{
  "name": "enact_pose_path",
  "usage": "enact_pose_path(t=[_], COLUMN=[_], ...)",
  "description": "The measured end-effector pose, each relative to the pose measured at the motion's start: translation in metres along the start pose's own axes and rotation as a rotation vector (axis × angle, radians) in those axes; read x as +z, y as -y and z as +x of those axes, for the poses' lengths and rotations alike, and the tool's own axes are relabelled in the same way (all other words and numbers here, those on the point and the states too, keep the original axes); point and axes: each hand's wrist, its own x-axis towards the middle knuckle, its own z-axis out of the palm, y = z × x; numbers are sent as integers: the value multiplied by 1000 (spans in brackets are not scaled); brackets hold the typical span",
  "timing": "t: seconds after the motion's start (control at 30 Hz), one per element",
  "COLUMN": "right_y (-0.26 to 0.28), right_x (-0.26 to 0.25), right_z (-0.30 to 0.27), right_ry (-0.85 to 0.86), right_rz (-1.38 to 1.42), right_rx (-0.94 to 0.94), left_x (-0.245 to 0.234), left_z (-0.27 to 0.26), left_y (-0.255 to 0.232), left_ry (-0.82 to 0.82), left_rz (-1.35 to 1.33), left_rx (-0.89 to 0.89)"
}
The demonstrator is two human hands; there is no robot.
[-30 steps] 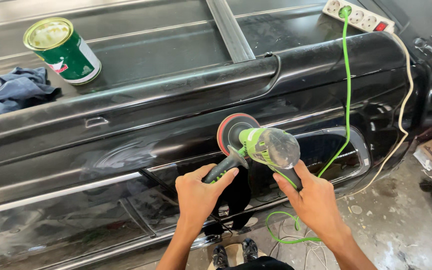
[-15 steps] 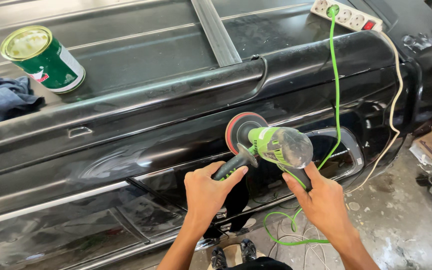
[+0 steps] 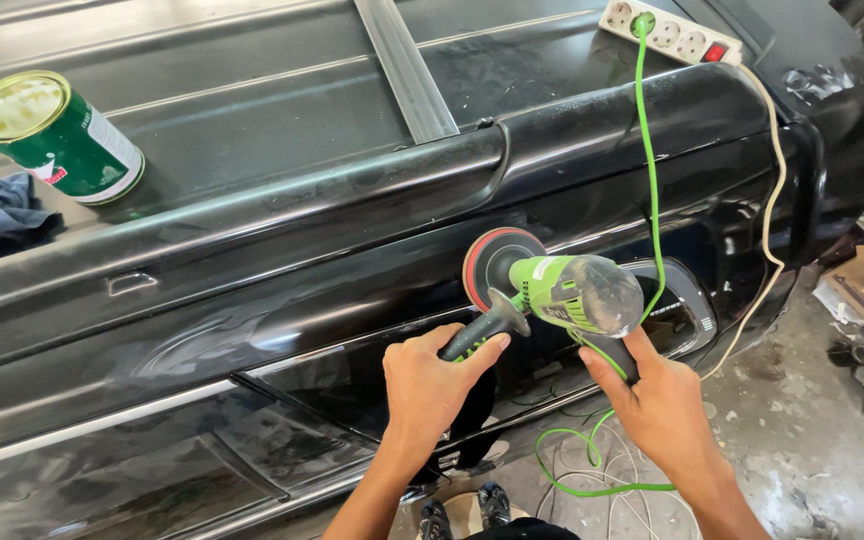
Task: The person applies a substance from a green can to the side of a black car and then uses a power polisher to buff the exterior surface.
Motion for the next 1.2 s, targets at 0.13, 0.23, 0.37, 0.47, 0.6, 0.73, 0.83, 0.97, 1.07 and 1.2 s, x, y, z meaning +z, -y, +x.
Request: enact_pose_path(t=[0.13,0.23,0.37,0.47,0.6,0.73,0.83,0.97,1.07,1.2], right_y=[-5,-10,-17,-20,-13,4,16,34,44,54], right_x=[-5,-8,-14,-25,-44,-58,-62,-64,-62,-60], right_z=[2,5,12,22,43,58,66,71,74,80], right_ry=[4,10,-22,-22,53,125,152,198,237,250], right_rz=[-4,-30,-65,-130,-195,-161,-161,-206,-220,-268], right_rx=[34,66,32,71,166,205,171,141,154,106], left_x=[9,15,23,29,36,33,25,14,5,-5], left_z=[3,6,10,19,31,33,30,26,24,19], left_y=[-3,-6,-11,-17,-26,-32,-30,-24,-20,-18], left_ry=[19,25,28,20,50,41,51,-6,-30,-20], left_rz=[1,-11,-42,-41,-37,-46,-97,-80,-99,-122], left_rx=[1,-2,30,76,81,56,48,76,109,60])
